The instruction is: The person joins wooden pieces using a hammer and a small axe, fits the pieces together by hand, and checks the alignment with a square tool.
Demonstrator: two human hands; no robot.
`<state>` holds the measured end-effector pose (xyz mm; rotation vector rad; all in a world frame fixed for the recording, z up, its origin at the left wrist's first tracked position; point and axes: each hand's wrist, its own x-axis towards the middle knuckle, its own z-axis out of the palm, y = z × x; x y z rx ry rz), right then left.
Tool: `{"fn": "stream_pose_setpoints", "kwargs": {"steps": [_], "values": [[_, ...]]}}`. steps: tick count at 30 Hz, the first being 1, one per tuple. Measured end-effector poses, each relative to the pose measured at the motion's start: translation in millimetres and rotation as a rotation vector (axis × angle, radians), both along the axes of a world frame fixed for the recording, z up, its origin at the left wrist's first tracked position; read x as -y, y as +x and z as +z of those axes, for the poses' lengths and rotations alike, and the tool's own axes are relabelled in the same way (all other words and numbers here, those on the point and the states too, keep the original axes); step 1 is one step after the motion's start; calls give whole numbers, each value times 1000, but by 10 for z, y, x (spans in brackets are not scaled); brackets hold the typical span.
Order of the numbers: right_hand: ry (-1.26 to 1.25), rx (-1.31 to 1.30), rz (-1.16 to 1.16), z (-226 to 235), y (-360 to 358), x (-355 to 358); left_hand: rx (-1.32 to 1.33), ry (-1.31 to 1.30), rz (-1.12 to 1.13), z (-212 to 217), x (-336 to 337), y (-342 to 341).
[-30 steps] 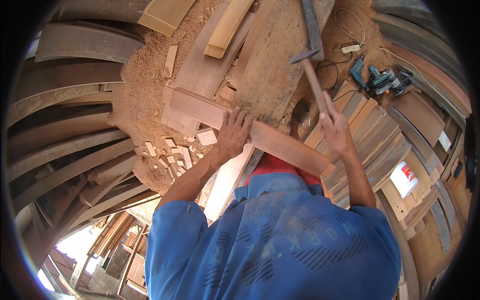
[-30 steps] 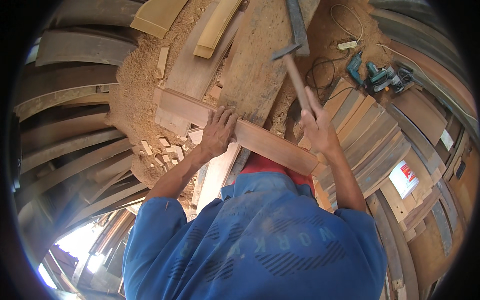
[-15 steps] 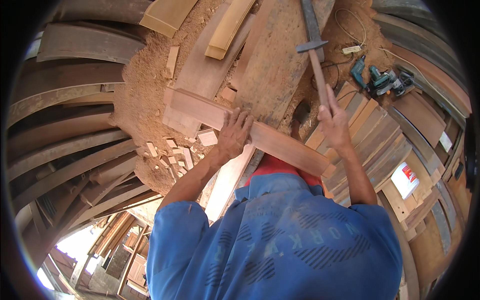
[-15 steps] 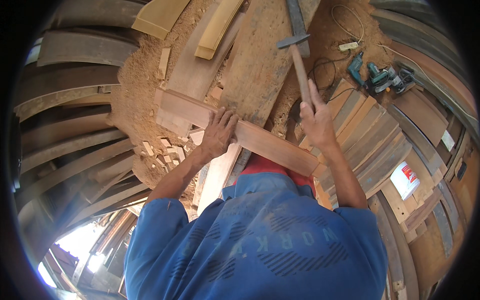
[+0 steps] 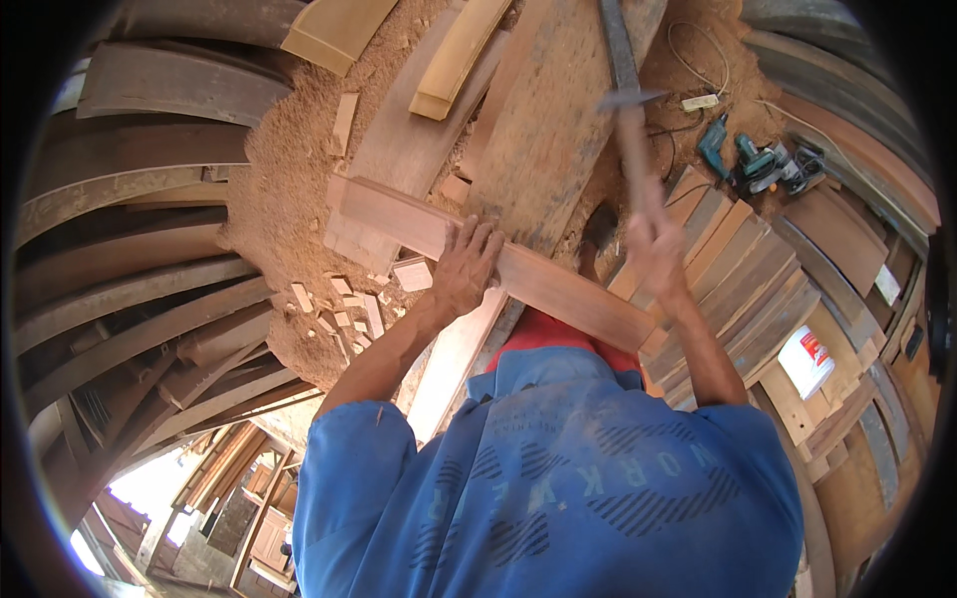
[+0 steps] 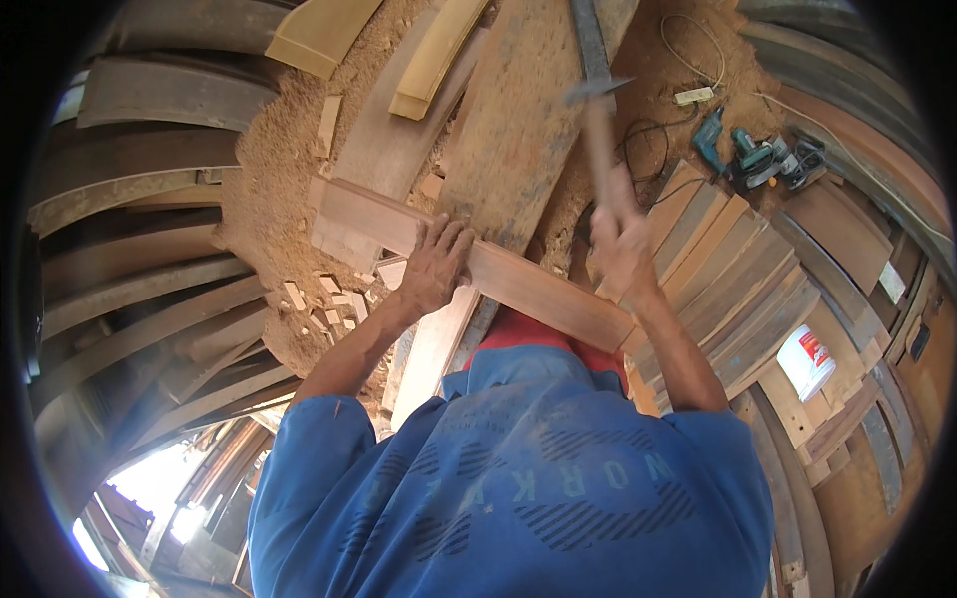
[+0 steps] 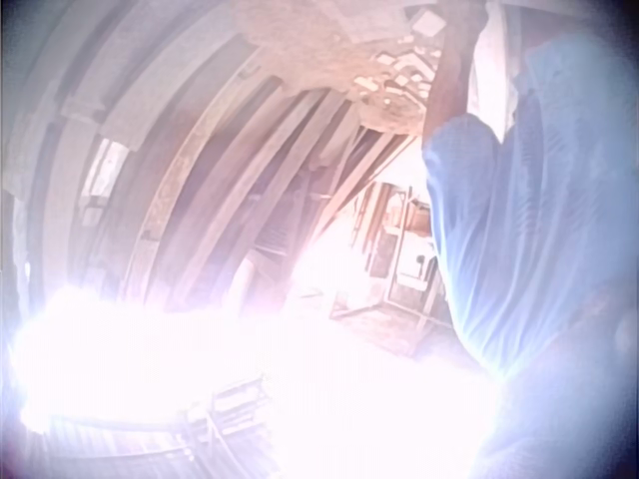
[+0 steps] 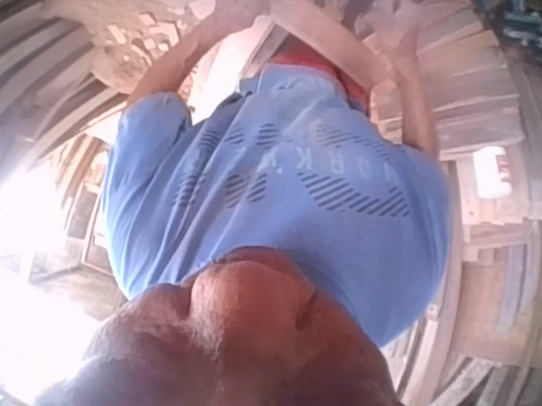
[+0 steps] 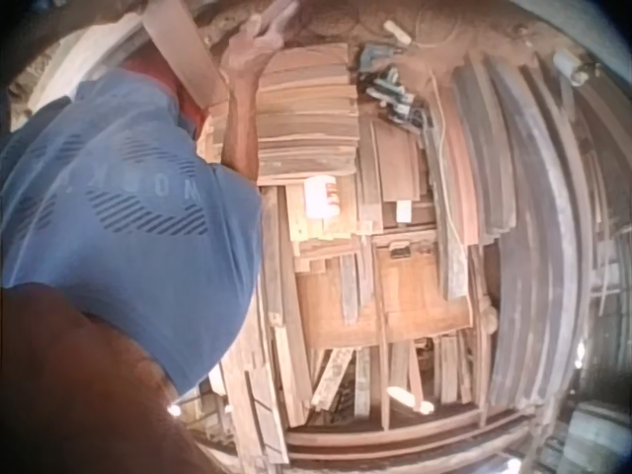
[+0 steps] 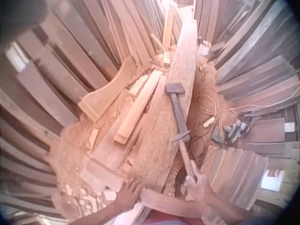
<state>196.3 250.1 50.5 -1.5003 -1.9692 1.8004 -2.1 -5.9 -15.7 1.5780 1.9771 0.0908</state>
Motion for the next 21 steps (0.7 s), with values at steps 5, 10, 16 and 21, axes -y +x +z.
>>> {"fn": "stream_pose_setpoints", "kwargs": {"steps": [5,10,16,21], "values": [[-148,-78,561,-282,502,86,12,-40,8,27,-25,3],[-316,16,336,-89,250,-134,-8,-64,-1,67,-54,2],[-469,-59,233,-231,294,-68,169,157,291,9,2,-440],[-585,-86,161,-191,346,20,-112,256,499,99,295,-439]]}}
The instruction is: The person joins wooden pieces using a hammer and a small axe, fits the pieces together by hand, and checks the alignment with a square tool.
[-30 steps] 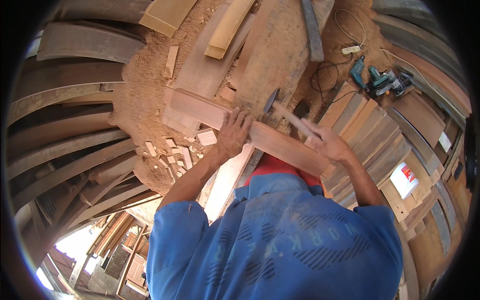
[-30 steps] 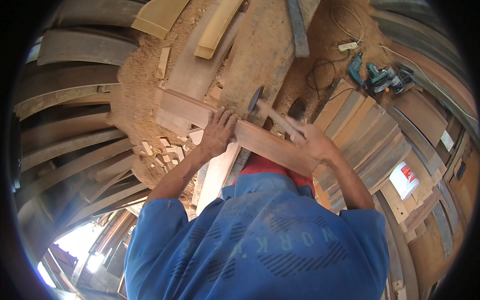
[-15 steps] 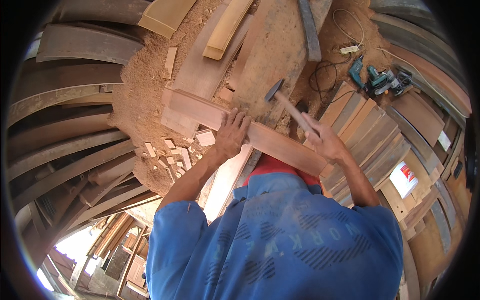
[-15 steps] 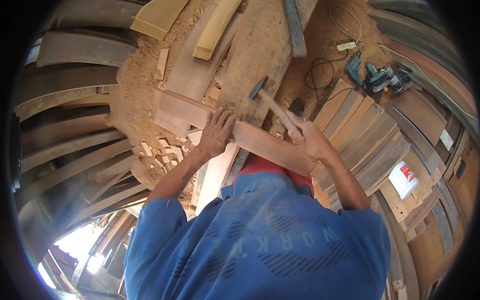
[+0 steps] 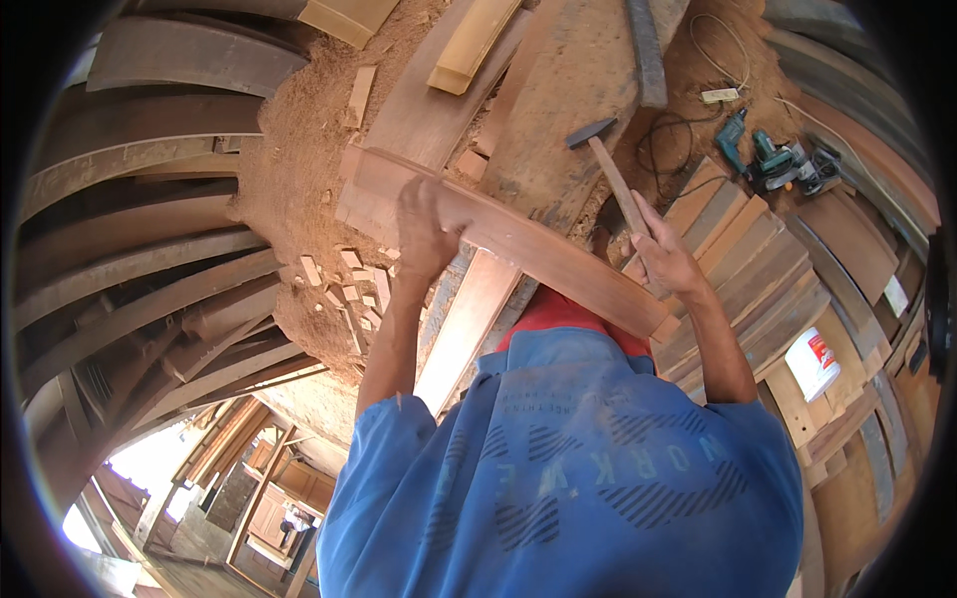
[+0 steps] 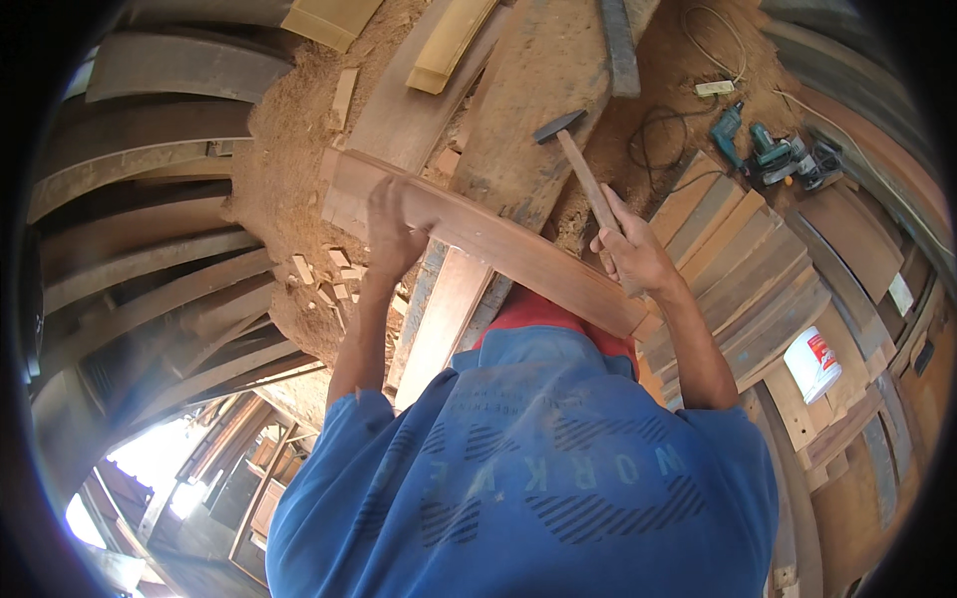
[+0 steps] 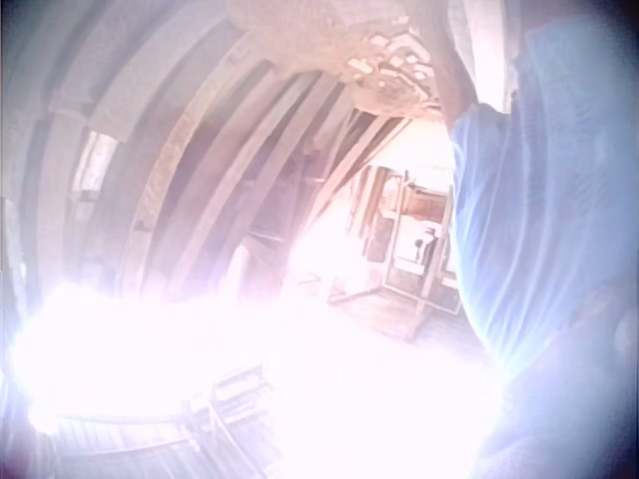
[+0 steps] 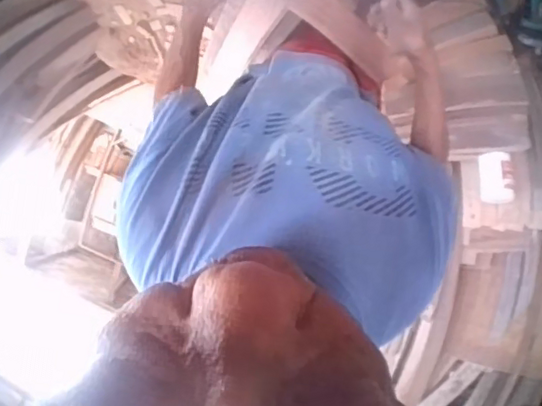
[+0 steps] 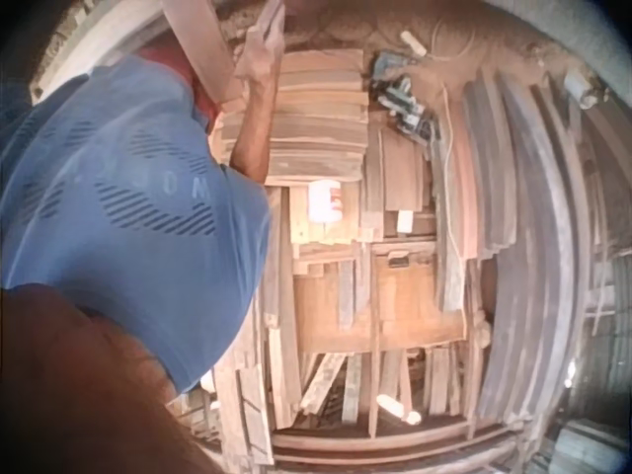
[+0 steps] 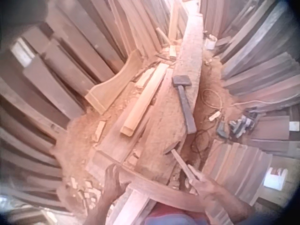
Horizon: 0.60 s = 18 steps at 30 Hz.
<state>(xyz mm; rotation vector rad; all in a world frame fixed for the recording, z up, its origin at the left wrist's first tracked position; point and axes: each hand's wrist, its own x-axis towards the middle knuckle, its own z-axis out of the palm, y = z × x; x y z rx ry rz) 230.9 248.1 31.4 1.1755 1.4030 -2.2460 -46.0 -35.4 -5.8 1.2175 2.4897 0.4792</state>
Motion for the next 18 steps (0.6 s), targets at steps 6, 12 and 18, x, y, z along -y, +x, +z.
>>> {"fn": "stream_pose_setpoints", "kwargs": {"steps": [6,12,18], "values": [[102,71,138,163,-86,-20,-8,-235,-255,70,-192,238],[142,84,287,370,-120,29,16,-460,-442,59,-321,144],[292,-58,387,238,-88,129,48,-538,-376,139,-526,152]]}}
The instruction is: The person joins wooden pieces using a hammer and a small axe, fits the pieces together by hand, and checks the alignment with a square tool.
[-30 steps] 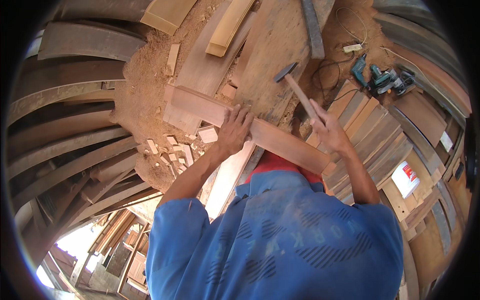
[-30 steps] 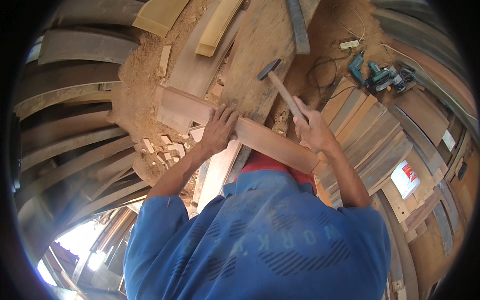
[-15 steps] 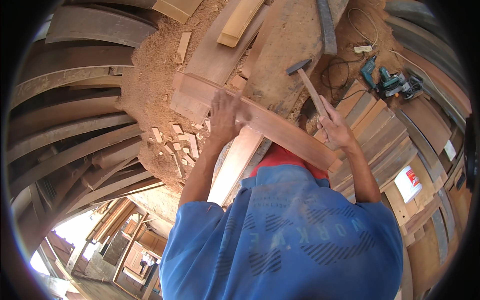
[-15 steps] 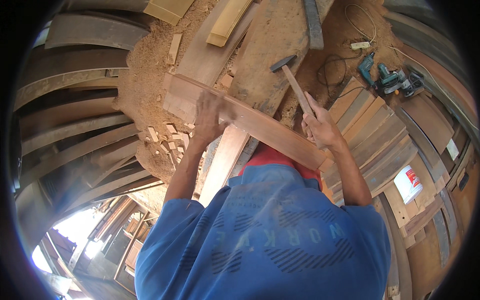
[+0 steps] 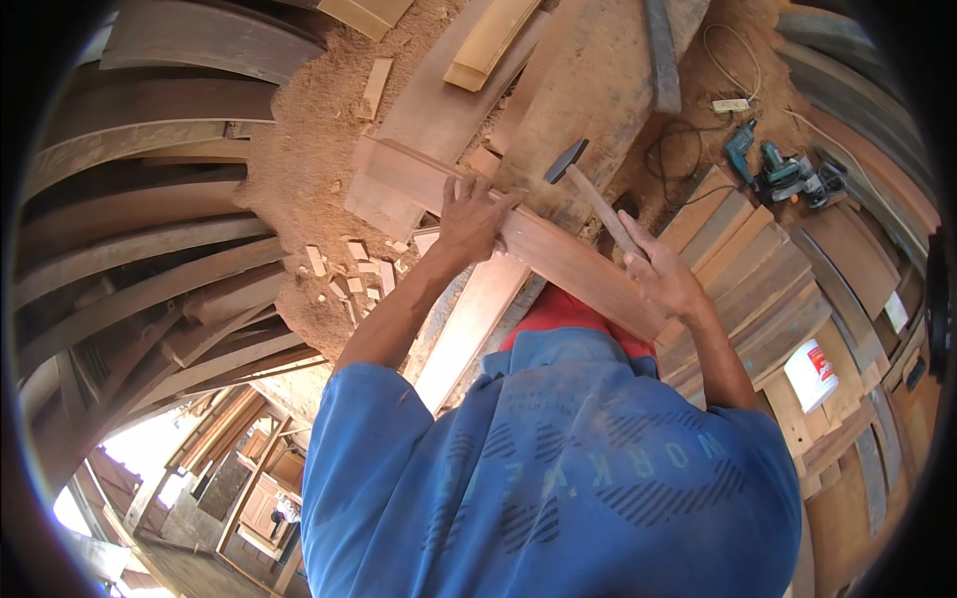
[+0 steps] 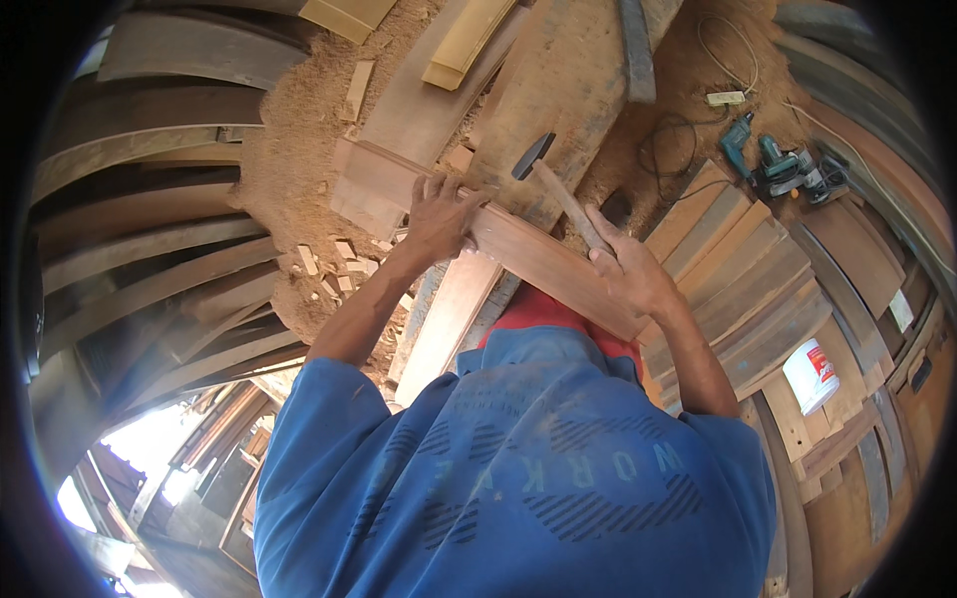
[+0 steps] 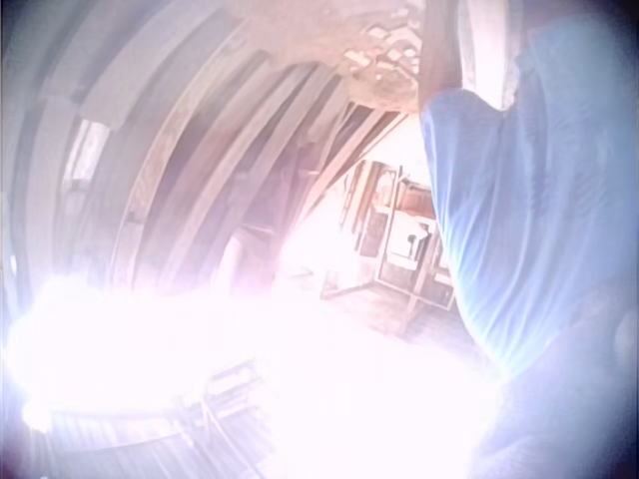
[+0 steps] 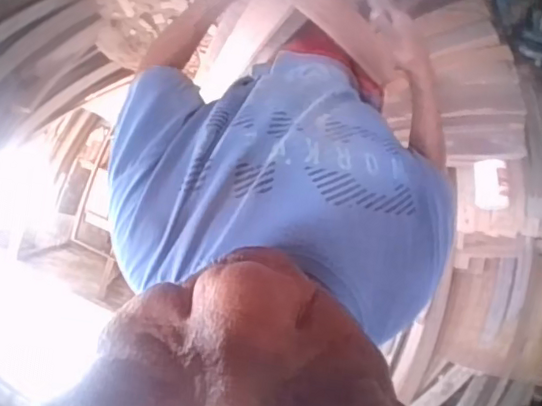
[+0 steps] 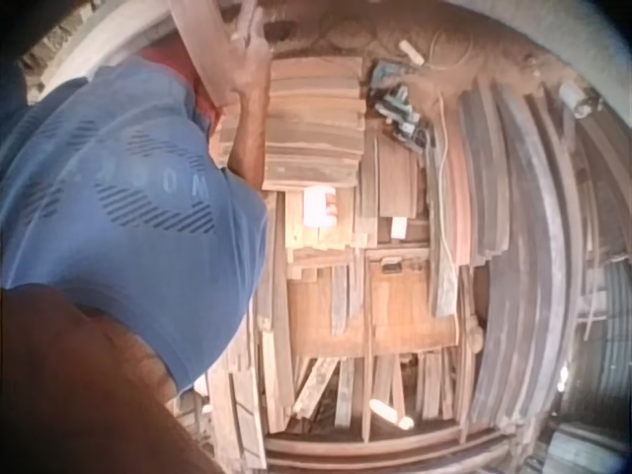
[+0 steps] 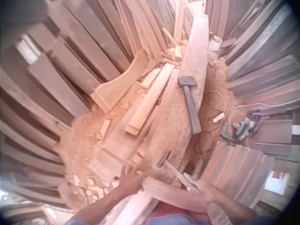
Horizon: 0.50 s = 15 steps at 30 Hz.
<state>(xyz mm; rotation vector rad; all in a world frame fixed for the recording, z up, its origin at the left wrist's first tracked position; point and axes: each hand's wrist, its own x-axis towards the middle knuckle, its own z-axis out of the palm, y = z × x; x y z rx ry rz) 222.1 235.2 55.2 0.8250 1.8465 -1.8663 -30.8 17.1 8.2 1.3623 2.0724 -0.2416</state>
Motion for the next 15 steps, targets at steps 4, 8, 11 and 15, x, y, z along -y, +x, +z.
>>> {"fn": "stream_pose_setpoints", "kwargs": {"steps": [4,8,11,15], "values": [[59,-60,45,43,-32,21,7,-48,25,2,-4,-47],[176,-19,142,169,12,51,63,75,-59,-6,86,-357],[311,44,233,300,39,191,-217,234,410,48,228,-577],[385,-153,303,126,159,445,106,469,1600,-521,913,-426]]}}
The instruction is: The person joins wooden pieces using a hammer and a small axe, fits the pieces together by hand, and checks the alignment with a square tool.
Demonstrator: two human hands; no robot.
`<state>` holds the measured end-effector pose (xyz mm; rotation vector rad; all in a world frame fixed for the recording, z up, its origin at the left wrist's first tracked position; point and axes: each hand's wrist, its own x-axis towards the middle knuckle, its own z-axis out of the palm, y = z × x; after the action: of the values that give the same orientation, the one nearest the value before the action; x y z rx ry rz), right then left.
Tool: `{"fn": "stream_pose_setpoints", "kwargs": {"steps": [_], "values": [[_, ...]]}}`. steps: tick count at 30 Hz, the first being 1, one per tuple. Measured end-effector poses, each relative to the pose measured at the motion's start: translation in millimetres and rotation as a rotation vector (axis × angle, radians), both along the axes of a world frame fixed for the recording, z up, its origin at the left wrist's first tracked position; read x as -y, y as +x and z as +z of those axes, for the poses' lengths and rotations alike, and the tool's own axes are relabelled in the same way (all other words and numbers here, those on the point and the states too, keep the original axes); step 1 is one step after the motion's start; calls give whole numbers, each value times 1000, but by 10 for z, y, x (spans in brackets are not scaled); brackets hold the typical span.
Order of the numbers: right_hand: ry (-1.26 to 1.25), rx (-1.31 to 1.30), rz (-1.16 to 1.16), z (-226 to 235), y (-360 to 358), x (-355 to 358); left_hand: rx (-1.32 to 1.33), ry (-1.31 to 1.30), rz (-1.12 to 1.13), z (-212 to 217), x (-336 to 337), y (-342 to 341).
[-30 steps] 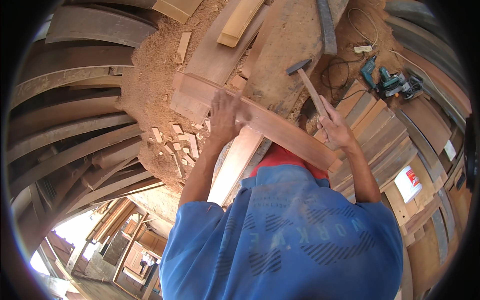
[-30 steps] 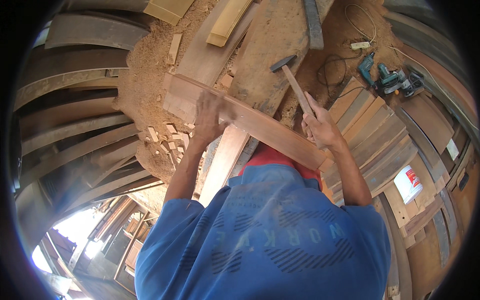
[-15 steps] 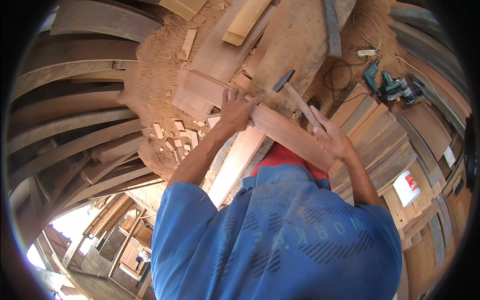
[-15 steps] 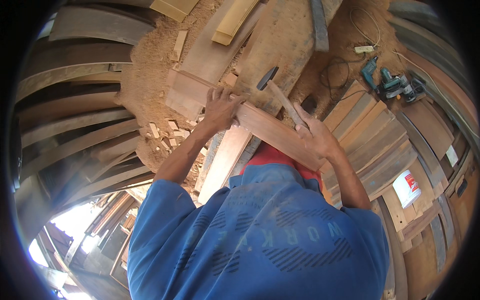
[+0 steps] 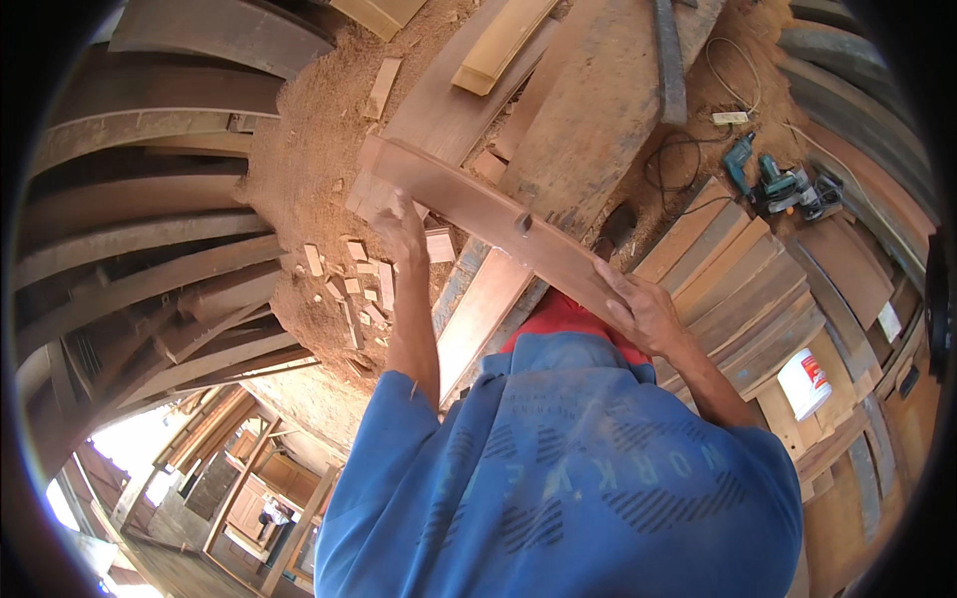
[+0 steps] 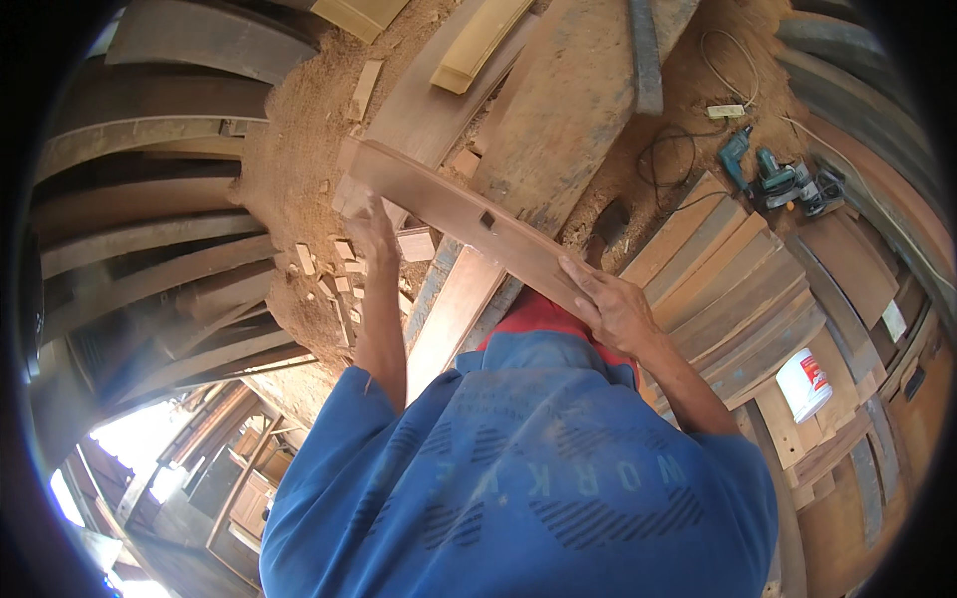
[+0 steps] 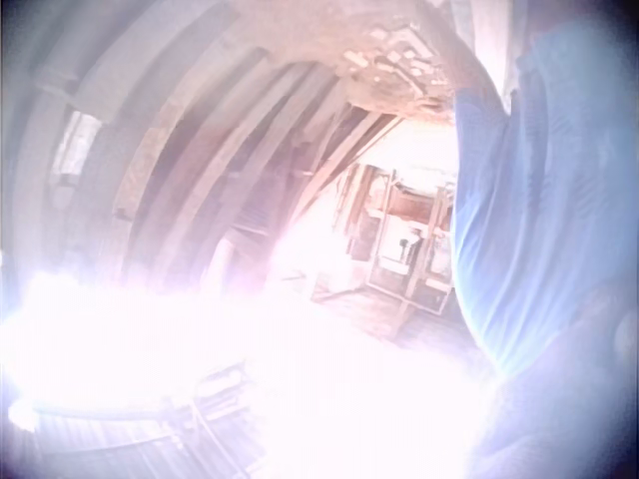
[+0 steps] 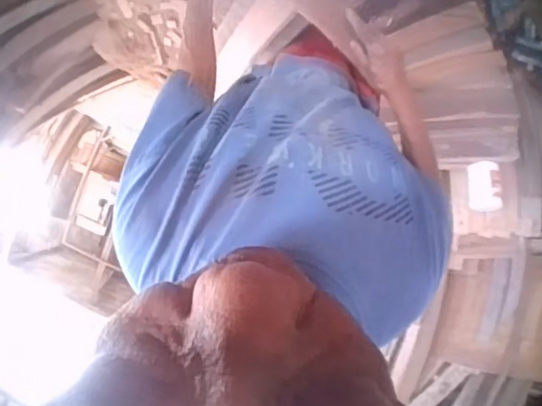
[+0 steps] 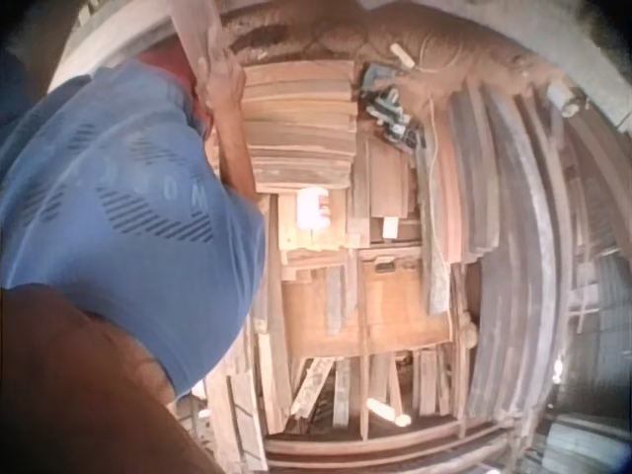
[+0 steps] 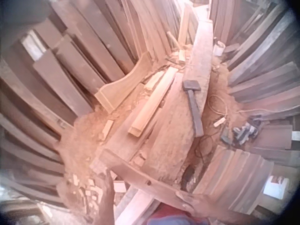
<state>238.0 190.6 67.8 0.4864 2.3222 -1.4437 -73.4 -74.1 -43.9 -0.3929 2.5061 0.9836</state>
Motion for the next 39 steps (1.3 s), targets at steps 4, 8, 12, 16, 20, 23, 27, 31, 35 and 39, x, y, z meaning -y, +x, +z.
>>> {"fn": "stream_pose_setpoints", "kwargs": {"steps": [4,8,12,16,20,23,27,31,35,39], "values": [[76,-82,84,-212,-24,227,180,626,591,-676,111,295],[154,-55,182,-353,-69,234,-348,227,443,-1110,-382,355],[217,-42,223,-434,-57,226,-386,227,263,-893,-431,457],[119,-229,129,-360,-87,225,-443,234,267,-871,-436,495],[202,-171,169,-446,-50,260,-437,307,265,-817,-419,496],[301,-46,278,-520,-84,145,-379,306,255,-735,-492,507],[119,-277,119,-534,-164,151,-412,145,221,-709,-336,532],[-75,-4,-244,-385,-412,-2,-19,2,-65,16,-102,838],[-159,190,-335,-746,-585,-233,127,-73,-490,110,57,1200],[673,-96,-66,-912,-451,-104,161,-142,-564,-22,69,1175]]}}
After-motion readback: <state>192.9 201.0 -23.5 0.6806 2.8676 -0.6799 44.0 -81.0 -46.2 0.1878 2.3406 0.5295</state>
